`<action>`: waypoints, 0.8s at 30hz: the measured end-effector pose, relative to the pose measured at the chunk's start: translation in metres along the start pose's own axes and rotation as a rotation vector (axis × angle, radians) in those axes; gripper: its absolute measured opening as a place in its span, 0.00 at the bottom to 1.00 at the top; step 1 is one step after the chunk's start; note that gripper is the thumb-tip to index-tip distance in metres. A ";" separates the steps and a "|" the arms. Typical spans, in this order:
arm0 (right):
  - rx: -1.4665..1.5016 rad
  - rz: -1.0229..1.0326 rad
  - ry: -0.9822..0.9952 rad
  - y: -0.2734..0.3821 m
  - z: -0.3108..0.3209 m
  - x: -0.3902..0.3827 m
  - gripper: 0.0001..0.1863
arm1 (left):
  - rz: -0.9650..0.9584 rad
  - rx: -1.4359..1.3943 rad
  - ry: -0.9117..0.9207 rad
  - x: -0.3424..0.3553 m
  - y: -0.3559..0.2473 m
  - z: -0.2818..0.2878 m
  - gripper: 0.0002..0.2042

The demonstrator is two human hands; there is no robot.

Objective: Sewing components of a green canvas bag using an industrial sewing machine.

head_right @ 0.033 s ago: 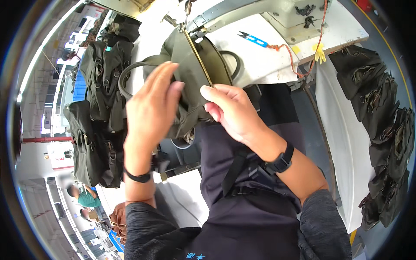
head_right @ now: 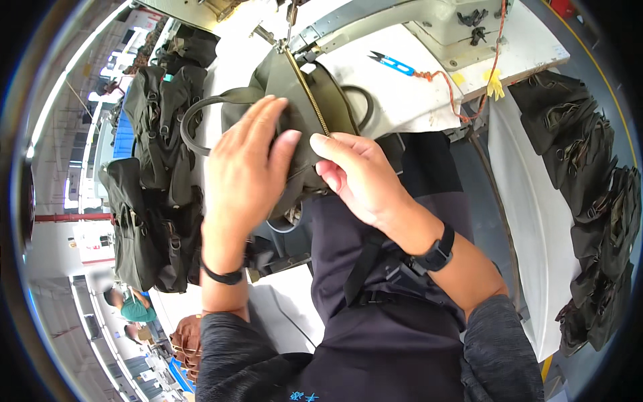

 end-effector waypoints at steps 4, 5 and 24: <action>-0.062 0.060 0.084 -0.005 0.007 0.000 0.15 | 0.018 -0.008 -0.028 -0.001 -0.005 -0.019 0.22; -0.129 0.072 0.096 -0.008 0.006 0.000 0.17 | 0.027 -0.002 -0.006 -0.002 -0.003 -0.020 0.22; -0.409 0.135 0.197 0.008 -0.002 0.024 0.18 | 0.164 -0.045 0.065 0.024 0.007 -0.027 0.23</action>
Point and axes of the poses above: each hand's wrist, its own x-axis towards the middle knuckle, its own z-axis out of the back of the hand, y = z × x, the point moved 2 cm from there along x, towards the middle knuckle, and after that the axes turned 15 degrees about z, right-handed, at the moved point
